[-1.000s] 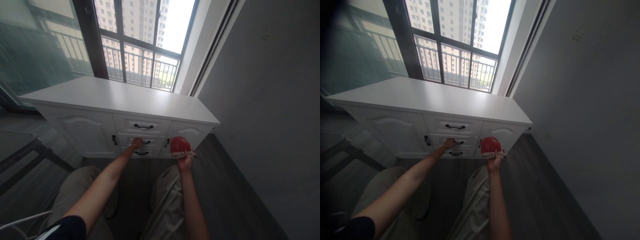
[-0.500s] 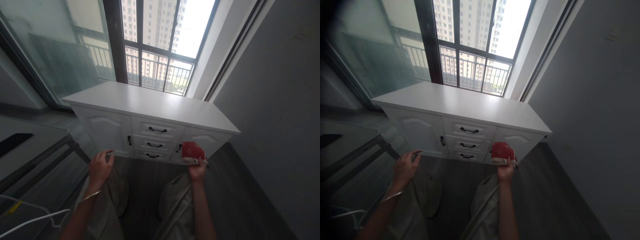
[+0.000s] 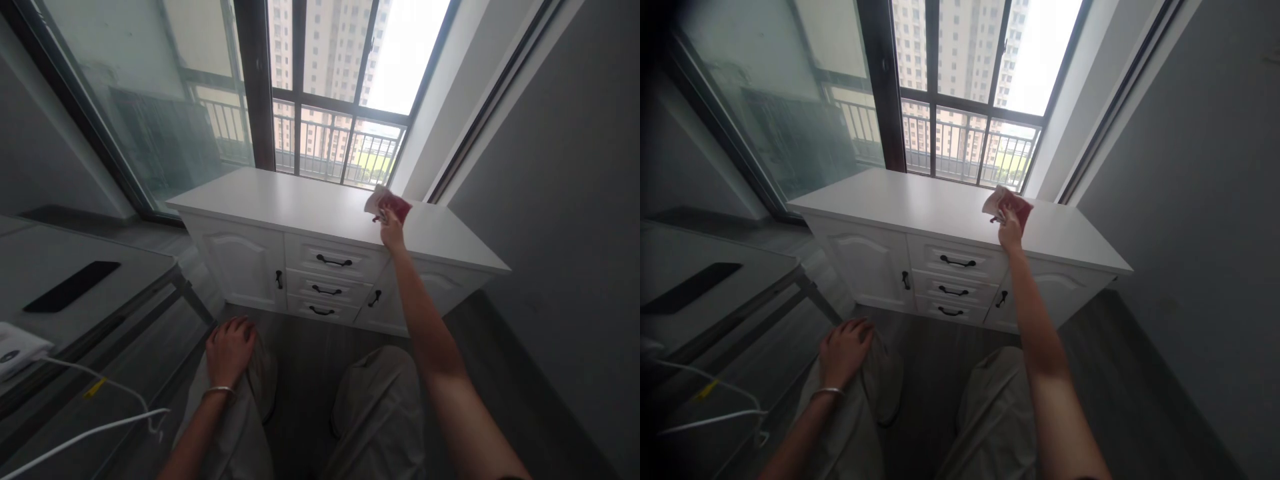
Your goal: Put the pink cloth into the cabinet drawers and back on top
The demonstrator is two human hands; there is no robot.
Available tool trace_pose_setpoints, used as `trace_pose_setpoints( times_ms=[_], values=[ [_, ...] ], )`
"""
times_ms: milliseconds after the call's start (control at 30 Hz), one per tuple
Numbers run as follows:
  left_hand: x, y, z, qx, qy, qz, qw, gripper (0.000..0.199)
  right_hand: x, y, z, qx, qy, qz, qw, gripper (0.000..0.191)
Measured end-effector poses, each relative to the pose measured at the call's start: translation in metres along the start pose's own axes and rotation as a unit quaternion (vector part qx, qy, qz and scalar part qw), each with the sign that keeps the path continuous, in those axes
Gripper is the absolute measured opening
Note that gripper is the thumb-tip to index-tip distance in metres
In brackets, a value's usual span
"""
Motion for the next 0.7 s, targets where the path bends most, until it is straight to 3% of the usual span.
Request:
trace_pose_setpoints(
  times_ms=[67, 133, 233, 367, 433, 533, 600, 700],
  values=[
    [-0.001, -0.001, -0.001, 0.005, -0.003, -0.007, 1.0, 0.033, 0.007, 0.042, 0.0, -0.106, 0.007, -0.069, 0.992, 0.049],
    [-0.002, -0.002, -0.002, 0.007, -0.004, -0.015, 1.0, 0.032, 0.012, 0.064, -0.004, -0.147, 0.001, -0.085, 0.985, 0.045],
    [-0.001, -0.004, -0.002, 0.01, -0.008, -0.022, 1.0, 0.031, 0.009, 0.072, -0.007, -0.135, -0.038, -0.075, 0.987, 0.044],
    [0.0, -0.007, 0.0, 0.007, -0.011, -0.023, 1.0, 0.03, -0.012, 0.058, -0.026, -0.099, -0.099, -0.061, 0.988, 0.07],
    [0.002, -0.008, -0.001, 0.003, -0.006, -0.026, 1.0, 0.03, -0.026, 0.046, -0.057, -0.078, -0.12, -0.051, 0.988, 0.072],
    [0.011, -0.006, -0.016, -0.012, 0.036, -0.031, 0.999, 0.031, -0.033, 0.027, -0.131, -0.043, -0.129, -0.021, 0.99, 0.056],
    [0.015, -0.002, -0.044, -0.026, 0.08, -0.04, 0.996, 0.032, -0.019, 0.022, -0.191, -0.06, -0.104, 0.0, 0.993, 0.046],
    [0.0, 0.002, -0.114, -0.037, 0.134, -0.062, 0.988, 0.044, 0.032, 0.015, -0.277, -0.082, 0.011, 0.023, 0.996, 0.039]
  ],
)
Point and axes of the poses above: each hand's wrist, its own z-axis towards the middle knuckle, its own y-axis out of the palm, x = y × z, the point moved 9 cm from there along z, towards the middle knuckle, and after that the axes turned 12 degrees about -z, right-handed, at the moved point
